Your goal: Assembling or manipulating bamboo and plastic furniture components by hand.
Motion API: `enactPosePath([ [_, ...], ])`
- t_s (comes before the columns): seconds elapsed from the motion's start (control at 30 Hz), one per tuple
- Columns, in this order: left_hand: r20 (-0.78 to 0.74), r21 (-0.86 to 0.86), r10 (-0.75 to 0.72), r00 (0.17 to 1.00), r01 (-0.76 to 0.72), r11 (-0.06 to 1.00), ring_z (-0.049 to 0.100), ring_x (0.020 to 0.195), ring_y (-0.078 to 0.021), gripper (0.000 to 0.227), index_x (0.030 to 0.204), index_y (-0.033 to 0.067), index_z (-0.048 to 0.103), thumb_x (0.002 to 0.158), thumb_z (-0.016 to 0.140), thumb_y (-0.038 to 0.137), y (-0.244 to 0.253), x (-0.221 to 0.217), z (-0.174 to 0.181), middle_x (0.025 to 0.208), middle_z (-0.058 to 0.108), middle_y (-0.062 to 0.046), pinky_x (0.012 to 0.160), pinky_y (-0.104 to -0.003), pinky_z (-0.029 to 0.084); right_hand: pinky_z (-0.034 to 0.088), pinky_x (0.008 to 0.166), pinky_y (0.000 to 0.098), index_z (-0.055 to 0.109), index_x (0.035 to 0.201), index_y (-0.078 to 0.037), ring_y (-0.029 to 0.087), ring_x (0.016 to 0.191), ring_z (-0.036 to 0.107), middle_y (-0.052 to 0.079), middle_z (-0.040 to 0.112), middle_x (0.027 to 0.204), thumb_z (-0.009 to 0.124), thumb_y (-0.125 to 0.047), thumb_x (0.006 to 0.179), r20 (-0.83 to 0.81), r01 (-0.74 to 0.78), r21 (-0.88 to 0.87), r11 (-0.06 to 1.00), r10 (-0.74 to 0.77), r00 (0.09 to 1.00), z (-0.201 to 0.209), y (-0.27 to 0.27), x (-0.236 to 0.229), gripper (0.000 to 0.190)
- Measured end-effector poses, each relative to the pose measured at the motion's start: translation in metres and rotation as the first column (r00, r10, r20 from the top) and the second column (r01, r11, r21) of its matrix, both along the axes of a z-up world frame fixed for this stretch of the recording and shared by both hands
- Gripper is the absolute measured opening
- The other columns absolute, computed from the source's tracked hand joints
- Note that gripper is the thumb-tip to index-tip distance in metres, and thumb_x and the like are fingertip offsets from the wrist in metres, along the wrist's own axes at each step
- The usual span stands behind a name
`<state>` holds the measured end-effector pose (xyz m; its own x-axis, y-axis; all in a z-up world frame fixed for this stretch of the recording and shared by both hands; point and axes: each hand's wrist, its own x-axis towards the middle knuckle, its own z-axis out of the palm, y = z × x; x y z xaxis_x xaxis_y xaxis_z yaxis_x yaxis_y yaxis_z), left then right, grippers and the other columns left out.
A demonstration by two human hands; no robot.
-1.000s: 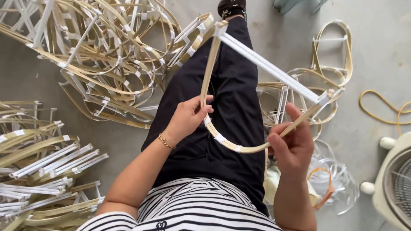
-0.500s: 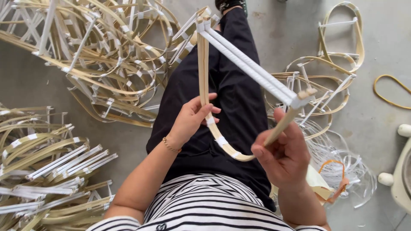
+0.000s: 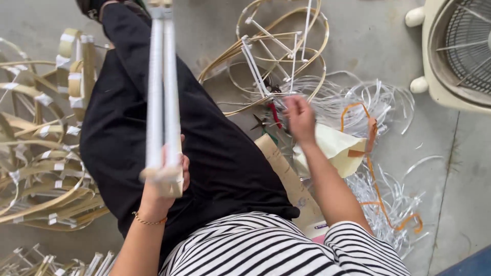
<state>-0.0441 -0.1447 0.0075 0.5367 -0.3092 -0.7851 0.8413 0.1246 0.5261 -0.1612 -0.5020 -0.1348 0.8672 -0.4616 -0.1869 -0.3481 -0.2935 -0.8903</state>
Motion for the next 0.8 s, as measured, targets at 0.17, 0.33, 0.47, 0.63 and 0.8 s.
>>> enactPosePath([
  [0.17,0.028,-0.095,-0.189,0.982,0.191,0.977,0.050,0.046,-0.0066,0.050,0.149,0.0043,0.046,0.100,0.052,0.012,-0.011,-0.001,-0.023,0.074,0.057,-0.002,0.038,-0.023,0.043,0.055,0.093,0.0450,0.074,0.111,-0.015,0.031,0.108,0.068,0.010,0.072,0.113,0.070,-0.018,0.099,-0.538,-0.257,-0.521,0.814,-0.080,0.839,-0.112,-0.084,-0.071,0.013],
  [0.33,-0.115,-0.226,-0.270,0.956,0.240,0.944,0.052,0.045,-0.0090,0.054,0.148,0.0077,0.046,0.097,0.059,0.015,-0.043,-0.001,-0.040,0.073,0.058,-0.002,0.039,-0.023,0.044,0.044,0.100,0.0541,0.074,0.114,-0.024,0.034,0.121,0.054,0.010,0.061,0.121,0.080,-0.026,0.078,-0.792,-0.505,-0.417,0.755,-0.030,0.610,-0.125,-0.087,-0.079,0.036],
  [0.47,-0.191,-0.266,-0.180,0.965,0.125,0.956,0.059,0.054,-0.0121,0.052,0.147,0.0085,0.047,0.098,0.058,0.023,-0.056,-0.010,-0.056,0.080,0.060,-0.003,0.044,-0.027,0.047,0.045,0.101,0.0545,0.074,0.098,-0.017,0.033,0.125,0.054,0.007,0.063,0.124,0.079,-0.022,0.075,-0.645,-0.438,-0.407,0.802,0.087,0.759,-0.068,-0.089,-0.078,0.024],
  [0.63,-0.180,-0.417,-0.296,0.938,0.200,0.887,0.049,0.046,-0.0072,0.050,0.145,0.0119,0.051,0.097,0.064,0.019,-0.088,-0.007,-0.059,0.075,0.056,-0.002,0.038,-0.023,0.039,0.042,0.120,0.0507,0.050,0.107,-0.008,0.034,0.143,0.058,0.010,0.074,0.121,0.059,-0.003,0.092,0.015,-0.197,-0.041,0.979,0.198,0.980,-0.016,-0.067,-0.073,0.018],
  [0.8,-0.174,-0.407,-0.287,0.942,0.197,0.892,0.050,0.049,-0.0103,0.038,0.137,0.0013,0.049,0.104,0.061,0.016,-0.099,-0.008,-0.066,0.078,0.057,-0.005,0.042,-0.025,0.040,0.051,0.090,0.0355,0.054,0.126,-0.009,0.020,0.090,0.062,0.009,0.064,0.098,0.055,0.003,0.100,0.143,-0.089,0.599,0.796,0.003,0.990,0.032,-0.015,-0.009,0.028],
])
